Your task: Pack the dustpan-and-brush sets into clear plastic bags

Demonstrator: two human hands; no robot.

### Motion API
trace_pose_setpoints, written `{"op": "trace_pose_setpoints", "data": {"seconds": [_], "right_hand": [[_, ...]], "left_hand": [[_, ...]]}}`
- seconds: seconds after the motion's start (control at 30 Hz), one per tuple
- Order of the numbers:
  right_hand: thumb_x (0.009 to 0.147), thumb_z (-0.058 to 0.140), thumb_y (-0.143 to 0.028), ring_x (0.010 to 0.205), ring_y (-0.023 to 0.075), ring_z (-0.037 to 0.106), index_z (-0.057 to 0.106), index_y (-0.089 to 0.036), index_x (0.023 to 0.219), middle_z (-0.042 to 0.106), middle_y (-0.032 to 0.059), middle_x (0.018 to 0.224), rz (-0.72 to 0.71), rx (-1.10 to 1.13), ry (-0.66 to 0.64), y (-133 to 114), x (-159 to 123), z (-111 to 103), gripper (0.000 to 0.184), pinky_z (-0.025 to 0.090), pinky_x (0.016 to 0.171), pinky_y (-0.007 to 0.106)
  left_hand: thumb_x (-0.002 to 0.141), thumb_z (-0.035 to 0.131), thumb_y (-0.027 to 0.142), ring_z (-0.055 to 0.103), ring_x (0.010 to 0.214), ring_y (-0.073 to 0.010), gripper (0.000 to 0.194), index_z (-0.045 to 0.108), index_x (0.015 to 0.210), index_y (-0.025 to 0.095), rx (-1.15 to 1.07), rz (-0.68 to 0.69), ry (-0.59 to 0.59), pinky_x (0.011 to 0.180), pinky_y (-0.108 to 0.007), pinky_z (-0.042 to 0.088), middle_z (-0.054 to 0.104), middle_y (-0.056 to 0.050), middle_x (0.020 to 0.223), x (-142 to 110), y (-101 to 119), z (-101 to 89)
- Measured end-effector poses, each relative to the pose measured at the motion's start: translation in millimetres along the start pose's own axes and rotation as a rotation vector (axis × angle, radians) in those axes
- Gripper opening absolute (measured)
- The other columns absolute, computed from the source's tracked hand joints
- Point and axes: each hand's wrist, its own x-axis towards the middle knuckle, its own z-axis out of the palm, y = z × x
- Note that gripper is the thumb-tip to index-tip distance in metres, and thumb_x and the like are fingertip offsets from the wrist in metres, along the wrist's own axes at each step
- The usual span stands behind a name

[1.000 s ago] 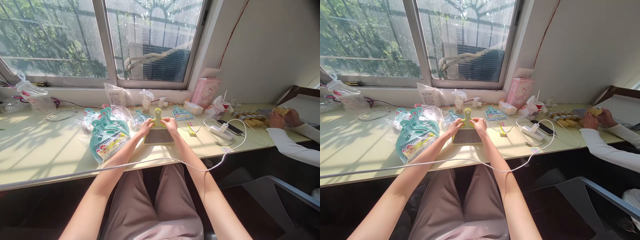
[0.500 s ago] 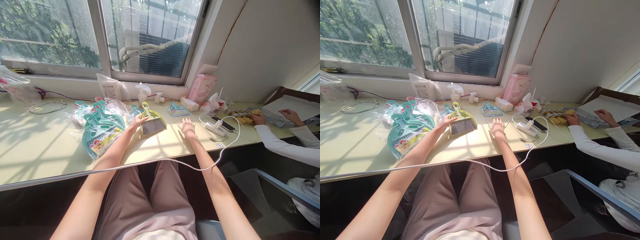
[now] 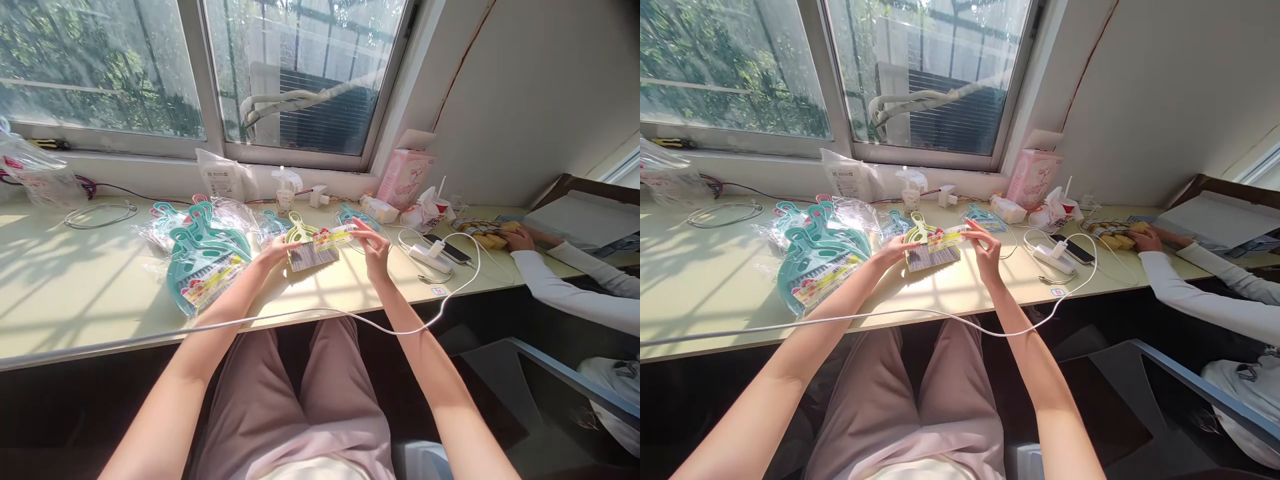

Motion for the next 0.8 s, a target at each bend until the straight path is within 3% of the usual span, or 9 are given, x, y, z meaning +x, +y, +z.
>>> {"op": "trace_pose_setpoints", "data": {"seconds": [0.13,0.27,0.37,0.47,0.63,0.73,0.8], "right_hand": [[0.100,0.061,-0.008,0.158,0.0303,0.060,0.092,-0.028,0.093,0.079,0.0036,0.149,-0.133,-0.013,-0.298,-8,-1,28,0.038,0.042,0.135,0.053],[0.088,0.066,0.002,0.166,0.0351,0.050,0.092,-0.028,0.087,0.070,0.0051,0.161,-0.113,-0.136,-0.438,24,0,40,0.040,0.034,0.139,0.062],[0.087,0.066,-0.001,0.169,0.0366,0.045,0.092,-0.032,0.086,0.068,0.0000,0.163,-0.095,-0.174,-0.392,47,4,43,0.041,0.031,0.140,0.068],[0.088,0.063,-0.004,0.170,0.0351,0.042,0.092,-0.036,0.088,0.066,-0.0054,0.166,-0.130,-0.165,-0.374,59,7,45,0.044,0.029,0.140,0.069],[0.088,0.057,-0.006,0.174,0.0347,0.033,0.093,-0.035,0.094,0.058,-0.0063,0.173,-0.112,-0.179,-0.384,62,10,53,0.047,0.016,0.143,0.071],[0.090,0.057,-0.012,0.177,0.0335,0.023,0.089,-0.035,0.123,0.047,-0.0045,0.182,0.004,-0.114,-0.240,62,10,60,0.051,0.008,0.145,0.070],[0.092,0.060,-0.018,0.178,0.0309,0.020,0.076,-0.033,0.149,0.037,-0.0007,0.188,0.110,0.012,-0.089,60,8,67,0.061,0.011,0.146,0.063]], "left_hand": [[0.079,0.099,0.044,0.082,0.102,-0.0334,0.047,0.076,0.105,0.013,-0.141,-0.102,-0.103,0.097,-0.046,0.066,0.084,-0.018,0.102,-2,4,2.2],[0.080,0.097,0.062,0.081,0.112,-0.0361,0.063,0.076,0.115,0.014,-0.166,-0.067,-0.146,0.104,-0.048,0.064,0.084,-0.016,0.103,-2,5,7.0],[0.070,0.105,0.058,0.080,0.115,-0.0364,0.071,0.074,0.120,0.017,-0.204,-0.032,-0.192,0.109,-0.049,0.061,0.084,-0.014,0.106,-3,5,8.9],[0.059,0.109,0.037,0.079,0.112,-0.0357,0.075,0.073,0.121,0.018,-0.205,-0.008,-0.232,0.110,-0.051,0.060,0.082,-0.012,0.105,-5,7,9.1],[0.052,0.100,0.018,0.078,0.109,-0.0335,0.078,0.068,0.124,0.018,-0.182,-0.031,-0.147,0.108,-0.050,0.059,0.078,-0.008,0.106,-7,6,10.2],[0.053,0.097,0.015,0.077,0.111,-0.0317,0.080,0.064,0.126,0.019,-0.230,-0.050,-0.062,0.106,-0.046,0.059,0.076,-0.007,0.107,-3,2,11.3],[0.054,0.096,0.013,0.076,0.109,-0.0296,0.081,0.061,0.127,0.020,-0.292,-0.044,0.020,0.104,-0.044,0.060,0.076,-0.006,0.107,2,-1,11.8]]}}
